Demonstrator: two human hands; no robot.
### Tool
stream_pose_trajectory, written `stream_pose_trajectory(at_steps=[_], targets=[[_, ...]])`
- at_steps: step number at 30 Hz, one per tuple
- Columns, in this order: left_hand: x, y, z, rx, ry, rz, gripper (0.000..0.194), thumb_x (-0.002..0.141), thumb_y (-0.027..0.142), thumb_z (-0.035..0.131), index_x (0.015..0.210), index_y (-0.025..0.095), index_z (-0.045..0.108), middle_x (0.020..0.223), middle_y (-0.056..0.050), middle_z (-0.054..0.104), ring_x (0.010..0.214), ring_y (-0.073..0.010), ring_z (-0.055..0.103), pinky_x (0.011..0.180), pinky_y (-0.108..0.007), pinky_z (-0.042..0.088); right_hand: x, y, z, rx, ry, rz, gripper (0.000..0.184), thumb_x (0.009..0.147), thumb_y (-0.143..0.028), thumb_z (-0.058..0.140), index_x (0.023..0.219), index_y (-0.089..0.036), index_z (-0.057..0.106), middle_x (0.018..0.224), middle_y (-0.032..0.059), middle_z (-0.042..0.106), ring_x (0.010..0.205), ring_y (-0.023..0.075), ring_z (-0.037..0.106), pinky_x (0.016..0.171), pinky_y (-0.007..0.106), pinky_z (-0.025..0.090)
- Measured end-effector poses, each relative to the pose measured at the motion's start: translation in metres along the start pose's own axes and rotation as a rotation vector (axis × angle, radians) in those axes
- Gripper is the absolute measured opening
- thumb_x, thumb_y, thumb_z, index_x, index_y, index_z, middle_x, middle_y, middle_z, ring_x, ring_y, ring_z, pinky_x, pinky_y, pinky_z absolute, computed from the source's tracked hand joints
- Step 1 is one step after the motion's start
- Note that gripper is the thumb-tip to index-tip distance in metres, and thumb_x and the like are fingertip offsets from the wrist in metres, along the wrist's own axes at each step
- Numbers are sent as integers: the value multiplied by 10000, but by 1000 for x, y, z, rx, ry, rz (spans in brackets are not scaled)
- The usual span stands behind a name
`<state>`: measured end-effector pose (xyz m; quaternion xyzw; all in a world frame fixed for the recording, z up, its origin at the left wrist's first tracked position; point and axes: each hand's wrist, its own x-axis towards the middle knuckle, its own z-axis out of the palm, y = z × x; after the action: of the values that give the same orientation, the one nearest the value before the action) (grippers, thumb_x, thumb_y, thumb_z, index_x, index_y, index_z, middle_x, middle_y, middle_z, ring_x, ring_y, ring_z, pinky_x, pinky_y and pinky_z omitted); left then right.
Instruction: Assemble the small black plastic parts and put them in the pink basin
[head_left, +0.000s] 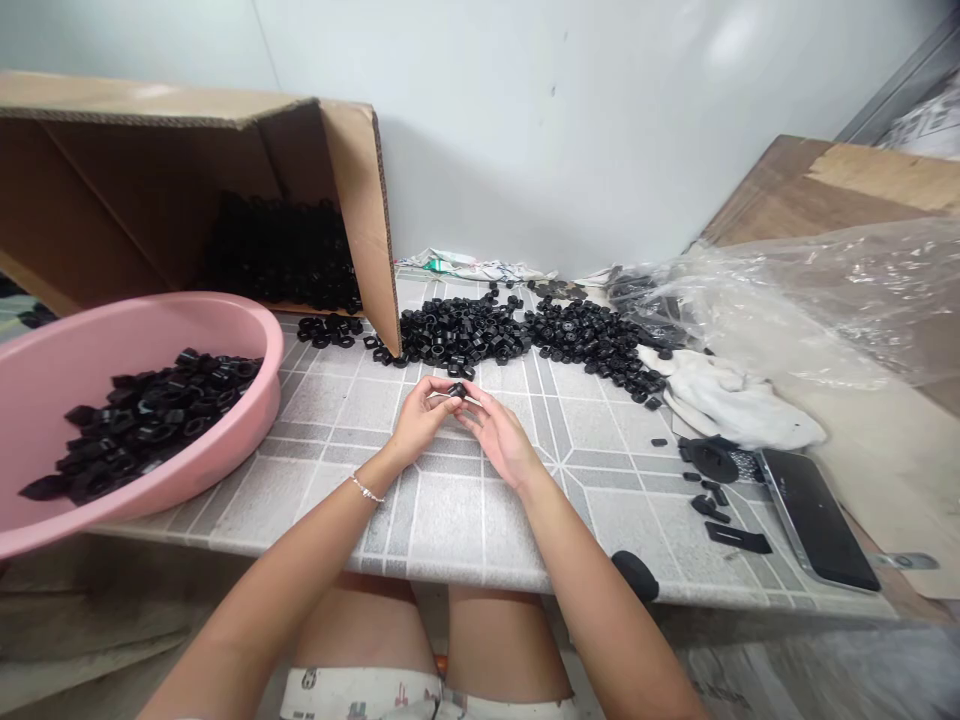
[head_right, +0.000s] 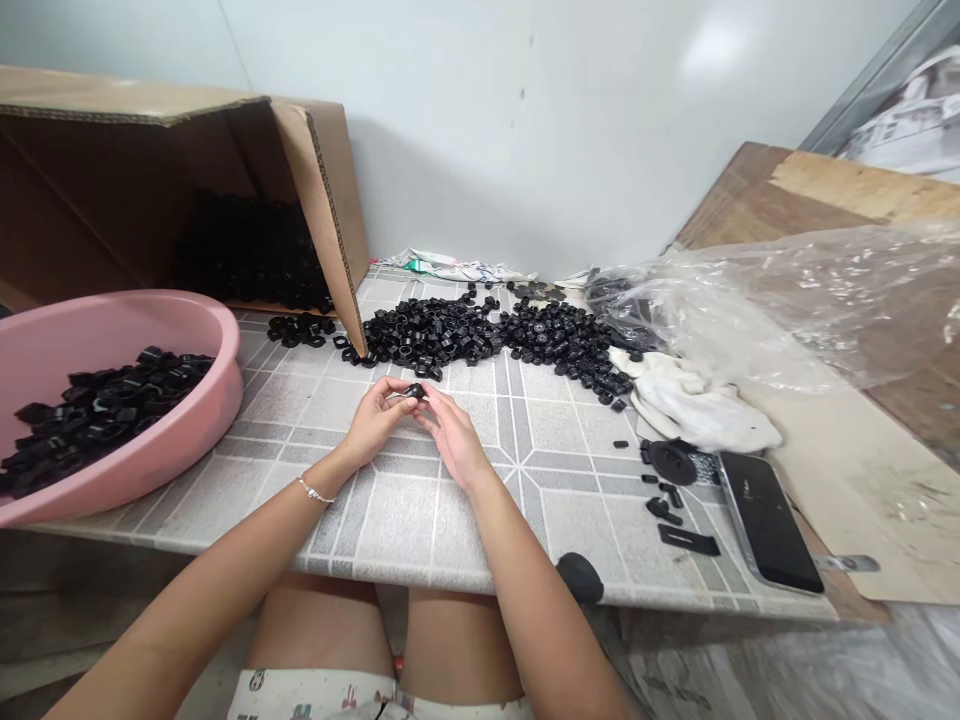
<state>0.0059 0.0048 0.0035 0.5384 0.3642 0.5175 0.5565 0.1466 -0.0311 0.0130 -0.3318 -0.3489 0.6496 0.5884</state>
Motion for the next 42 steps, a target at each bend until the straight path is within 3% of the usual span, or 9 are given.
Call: stream_pose_trajectory(at_steps=[5, 9, 12, 15, 21, 26, 29, 36, 42], targets=[[0, 1, 3, -14, -17, 2, 388, 713, 397, 735, 937, 157, 530, 891, -40, 665, 782, -164, 664, 802, -356, 545, 3, -3, -5, 4, 30, -19, 334, 814, -514, 562, 686, -209, 614, 1012, 65, 702, 999, 216, 644, 978, 416, 473], [-1, 2, 4, 35, -40, -32, 379, 726, 414, 719, 946, 147, 563, 948, -47, 631, 755, -153, 657, 764, -344, 555, 6, 1, -7, -93, 108, -51, 307, 775, -491, 623, 957, -244, 646, 926, 34, 688, 884, 200, 656, 928, 422, 495], [-2, 1, 2, 62, -33, -56, 382, 730, 407, 720, 976, 151, 581, 974, -45, 622, 781, -155, 658, 786, -342, 550, 6, 6, -8, -338, 85, -132, 367, 785, -496, 613, 1068, -264, 649, 1117, 53, 650, 998, 216, 615, 947, 404, 473], [-3, 2, 1, 38, -85, -108, 376, 732, 425, 719, 961, 150, 601, 943, -44, 639, 793, -160, 651, 805, -341, 543, 3, 7, -9, -602, 56, -257, 303, 835, -474, 560, 1038, -267, 647, 1128, 55, 634, 1038, 222, 583, 931, 373, 453], [-6, 6, 0, -39, -307, -264, 373, 769, 476, 679, 860, 122, 604, 804, -47, 642, 764, -153, 635, 800, -328, 533, -4, 0, -11, -989, 40, -310, 204, 910, -428, 427, 835, -253, 503, 784, 5, 569, 746, 197, 542, 711, 324, 395], [-6, 4, -2, 196, -225, -10, 371, 761, 439, 692, 975, 146, 613, 940, -63, 650, 900, -187, 622, 868, -360, 506, -2, 4, -12, -952, -29, -112, 314, 932, -474, 324, 726, -241, 365, 643, -37, 462, 629, 163, 474, 615, 283, 352], [-6, 2, -2, 250, -191, 92, 353, 771, 408, 685, 1007, 156, 612, 979, -67, 648, 932, -190, 612, 886, -354, 491, 0, 6, -12, -898, -21, -123, 339, 929, -484, 318, 697, -237, 339, 604, -48, 399, 588, 147, 433, 585, 269, 332], [-9, 10, 6, 45, -225, -139, 366, 756, 475, 687, 843, 133, 593, 751, -11, 616, 708, -129, 592, 735, -282, 489, -5, -2, -10, -1106, 21, -260, 311, 957, -444, 292, 760, -233, 407, 719, -13, 532, 687, 169, 517, 658, 280, 352], [-8, 18, -3, -247, -285, -504, 323, 749, 386, 737, 814, 104, 595, 718, -22, 610, 658, -82, 579, 681, -202, 471, -7, -8, -13, -1129, -115, -235, 270, 957, -453, 311, 818, -238, 395, 737, -22, 521, 690, 164, 519, 669, 276, 373]])
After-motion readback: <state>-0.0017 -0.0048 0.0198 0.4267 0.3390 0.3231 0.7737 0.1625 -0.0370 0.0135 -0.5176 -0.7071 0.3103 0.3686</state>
